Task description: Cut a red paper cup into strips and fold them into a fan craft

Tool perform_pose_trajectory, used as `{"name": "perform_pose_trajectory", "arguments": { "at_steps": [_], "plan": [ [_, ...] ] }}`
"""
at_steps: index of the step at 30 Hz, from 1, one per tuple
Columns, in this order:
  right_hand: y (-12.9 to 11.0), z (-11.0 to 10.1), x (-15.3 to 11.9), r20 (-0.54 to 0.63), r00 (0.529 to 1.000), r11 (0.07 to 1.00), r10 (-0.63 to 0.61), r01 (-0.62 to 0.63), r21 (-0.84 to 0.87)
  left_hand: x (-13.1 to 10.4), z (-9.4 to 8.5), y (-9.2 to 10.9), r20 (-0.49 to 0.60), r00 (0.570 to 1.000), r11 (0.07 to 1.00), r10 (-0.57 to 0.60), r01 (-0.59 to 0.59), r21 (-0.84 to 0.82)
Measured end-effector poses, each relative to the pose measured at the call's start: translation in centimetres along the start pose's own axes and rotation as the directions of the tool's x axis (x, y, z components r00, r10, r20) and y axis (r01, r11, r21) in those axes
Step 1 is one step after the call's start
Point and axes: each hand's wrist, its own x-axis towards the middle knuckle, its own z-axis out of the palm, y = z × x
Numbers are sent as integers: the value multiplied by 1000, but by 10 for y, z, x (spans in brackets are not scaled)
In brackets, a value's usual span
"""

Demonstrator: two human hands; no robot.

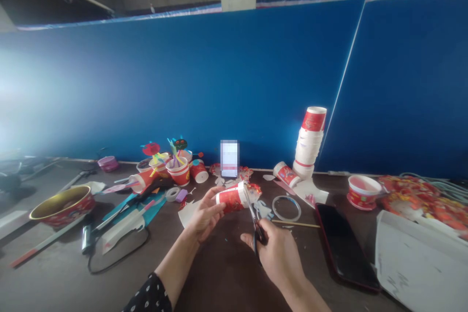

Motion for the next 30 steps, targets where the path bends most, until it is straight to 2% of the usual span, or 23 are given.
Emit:
{"name": "perform_pose_trajectory", "arguments": {
  "at_steps": [9, 19, 30],
  "plan": [
    [-1, -1, -1, -4, 999, 999, -43, 43, 21, -2, 4, 4, -57, 998, 999, 2, 0, 32],
    [1, 0, 0, -56, 997, 980, -44, 32, -197, -1, 2, 4, -21, 999, 997, 44, -43, 63],
    [1, 1, 0, -84, 996, 984, -19, 4, -178, -1, 3, 1, 9, 1000, 997, 12, -13, 79]
  ]
}}
